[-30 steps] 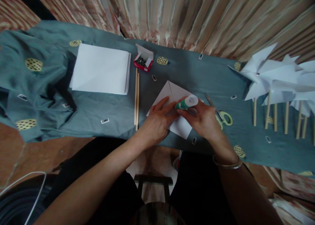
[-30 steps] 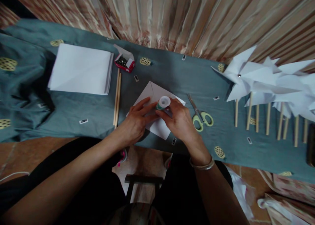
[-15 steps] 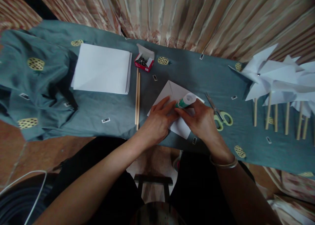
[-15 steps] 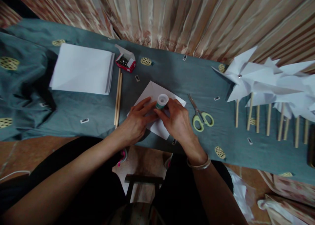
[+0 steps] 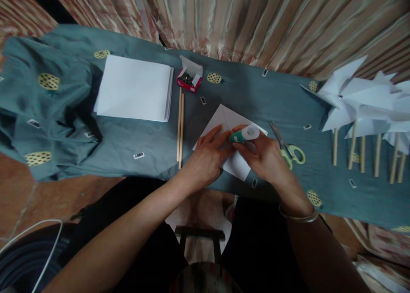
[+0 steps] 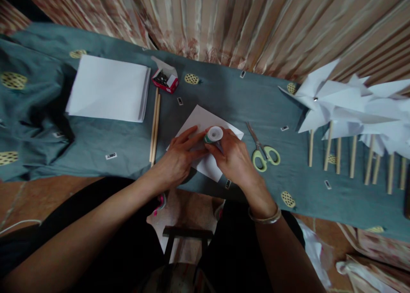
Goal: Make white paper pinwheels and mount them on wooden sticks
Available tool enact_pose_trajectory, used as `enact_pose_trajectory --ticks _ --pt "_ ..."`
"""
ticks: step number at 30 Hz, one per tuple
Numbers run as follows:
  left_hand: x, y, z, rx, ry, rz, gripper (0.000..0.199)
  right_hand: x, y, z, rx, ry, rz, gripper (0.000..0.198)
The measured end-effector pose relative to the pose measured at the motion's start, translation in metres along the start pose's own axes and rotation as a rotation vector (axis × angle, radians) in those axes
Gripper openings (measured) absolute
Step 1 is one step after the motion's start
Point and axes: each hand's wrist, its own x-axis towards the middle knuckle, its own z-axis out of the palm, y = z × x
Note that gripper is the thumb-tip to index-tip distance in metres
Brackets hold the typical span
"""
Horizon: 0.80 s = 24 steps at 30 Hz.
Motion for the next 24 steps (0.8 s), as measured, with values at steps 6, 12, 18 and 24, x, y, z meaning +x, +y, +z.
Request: enact_pose_trajectory --ticks 6,12,18,24 --pt "0.001 0.002 -0.003 0.004 -0.025 -0.025 0.065 0.002 0.003 -0.007 -0.047 -0.057 0.010 0.020" --pt "0.000 0.000 0.000 0.006 0.009 -0.002 0.064 0.000 0.000 -0.006 -0.049 -0.037 0.008 0.018" --pt "0.000 -0.001 0.003 0.002 0.031 0.023 0.058 -0.002 -0.004 0.003 -0.008 0.048 0.057 0.020" --pt "0.000 -0.001 0.000 0.008 0.010 0.022 0.056 -0.003 -0.003 0.007 -0.001 0.060 0.067 0.024"
